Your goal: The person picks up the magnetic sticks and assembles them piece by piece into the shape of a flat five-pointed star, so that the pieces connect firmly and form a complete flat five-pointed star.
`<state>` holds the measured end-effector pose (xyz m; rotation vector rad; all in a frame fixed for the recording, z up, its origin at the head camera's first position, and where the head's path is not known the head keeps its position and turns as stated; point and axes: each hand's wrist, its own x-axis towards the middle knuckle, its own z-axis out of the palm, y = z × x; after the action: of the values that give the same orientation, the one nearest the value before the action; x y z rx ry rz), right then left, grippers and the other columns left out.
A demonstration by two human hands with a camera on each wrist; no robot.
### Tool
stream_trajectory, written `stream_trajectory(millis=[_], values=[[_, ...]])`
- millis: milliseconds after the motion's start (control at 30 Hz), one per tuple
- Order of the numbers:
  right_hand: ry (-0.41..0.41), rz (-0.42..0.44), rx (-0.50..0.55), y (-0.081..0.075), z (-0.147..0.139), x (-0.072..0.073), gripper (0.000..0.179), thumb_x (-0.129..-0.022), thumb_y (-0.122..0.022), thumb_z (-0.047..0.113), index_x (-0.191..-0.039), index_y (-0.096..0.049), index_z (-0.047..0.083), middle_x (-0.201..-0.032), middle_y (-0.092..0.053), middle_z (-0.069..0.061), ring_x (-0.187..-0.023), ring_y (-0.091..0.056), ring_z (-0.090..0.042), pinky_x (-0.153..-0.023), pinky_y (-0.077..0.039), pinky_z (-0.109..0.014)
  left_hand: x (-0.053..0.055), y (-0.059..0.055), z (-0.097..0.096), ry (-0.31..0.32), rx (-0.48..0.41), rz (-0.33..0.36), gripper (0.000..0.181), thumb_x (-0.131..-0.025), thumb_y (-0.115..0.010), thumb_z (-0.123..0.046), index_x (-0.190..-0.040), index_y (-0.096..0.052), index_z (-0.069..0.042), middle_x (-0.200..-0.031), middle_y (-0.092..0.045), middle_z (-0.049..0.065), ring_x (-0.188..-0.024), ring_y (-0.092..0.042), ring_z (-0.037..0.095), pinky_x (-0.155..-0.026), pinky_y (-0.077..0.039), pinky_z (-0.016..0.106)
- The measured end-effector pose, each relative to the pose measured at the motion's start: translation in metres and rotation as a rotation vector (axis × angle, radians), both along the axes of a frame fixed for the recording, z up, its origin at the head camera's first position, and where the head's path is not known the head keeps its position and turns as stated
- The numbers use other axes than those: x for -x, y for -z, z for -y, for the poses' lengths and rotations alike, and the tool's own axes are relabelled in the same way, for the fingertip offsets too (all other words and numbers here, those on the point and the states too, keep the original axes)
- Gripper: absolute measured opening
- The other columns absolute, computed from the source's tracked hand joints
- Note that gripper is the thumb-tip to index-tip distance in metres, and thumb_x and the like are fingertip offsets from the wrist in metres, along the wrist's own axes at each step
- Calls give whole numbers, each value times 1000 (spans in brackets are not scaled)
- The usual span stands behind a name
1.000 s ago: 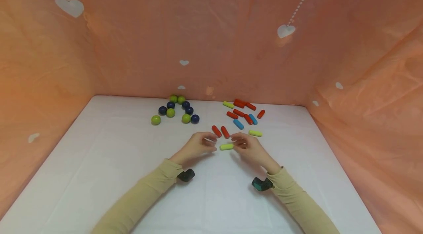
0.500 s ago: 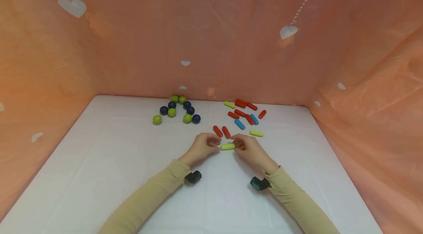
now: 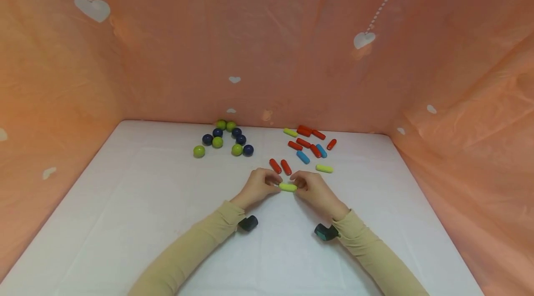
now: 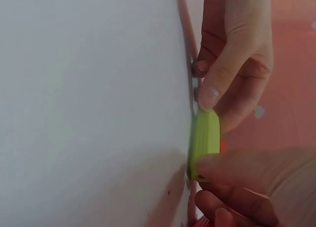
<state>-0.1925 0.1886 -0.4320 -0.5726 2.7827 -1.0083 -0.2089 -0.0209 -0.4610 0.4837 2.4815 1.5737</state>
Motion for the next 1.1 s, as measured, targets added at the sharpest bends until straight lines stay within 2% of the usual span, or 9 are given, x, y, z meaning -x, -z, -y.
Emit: stream_trajectory(millis=[167,400,567,733,933,1100], values=[[-29,-55,-14,2,0,1,24,-87,-74,-1,-111,-71,3,-99,-72,-8,-84,-59,-15,-79,-56,-28,1,1,0,-4,15,-12,17,-84,-78,0,-101,-76,-3,-98,-74,10,-77,-58,11,-72,-50,21],[-69,-57,-11,2,0,-1,21,-88,-73,0,-108,-72,5,-101,-72,-6,-87,-59,-16,-82,-56,-29,0,2,7,23,2,-4,17,-86,-77,-3,-103,-77,-5,-100,-75,9,-80,-62,11,-76,-54,23],[-105,-60,25,0,4,-1,23,-89,-72,1,-111,-71,6,-106,-72,-6,-92,-61,-16,-87,-58,-33,0,-2,17,26,-15,10,18,-86,-78,-5,-104,-77,-6,-101,-75,8,-82,-65,11,-79,-57,23],[-133,-64,66,-4,12,3,22,-89,-72,1,-110,-71,5,-105,-72,-8,-90,-61,-16,-83,-57,-27,-1,-10,31,28,-28,4,19,-86,-77,-3,-105,-76,-5,-104,-75,9,-86,-67,13,-81,-58,26],[-155,-23,127,-3,27,6,23,-88,-71,-1,-111,-71,2,-106,-73,-11,-91,-65,-18,-84,-58,-27,-5,-14,50,26,-19,11,18,-87,-77,-5,-105,-76,-6,-104,-75,8,-90,-69,13,-87,-59,30],[-156,61,156,4,41,6,22,-89,-71,2,-111,-70,5,-108,-73,-8,-92,-66,-16,-84,-60,-25,-9,-7,68,27,-11,20,15,-87,-77,-6,-102,-76,-4,-99,-76,9,-86,-71,12,-85,-60,28]])
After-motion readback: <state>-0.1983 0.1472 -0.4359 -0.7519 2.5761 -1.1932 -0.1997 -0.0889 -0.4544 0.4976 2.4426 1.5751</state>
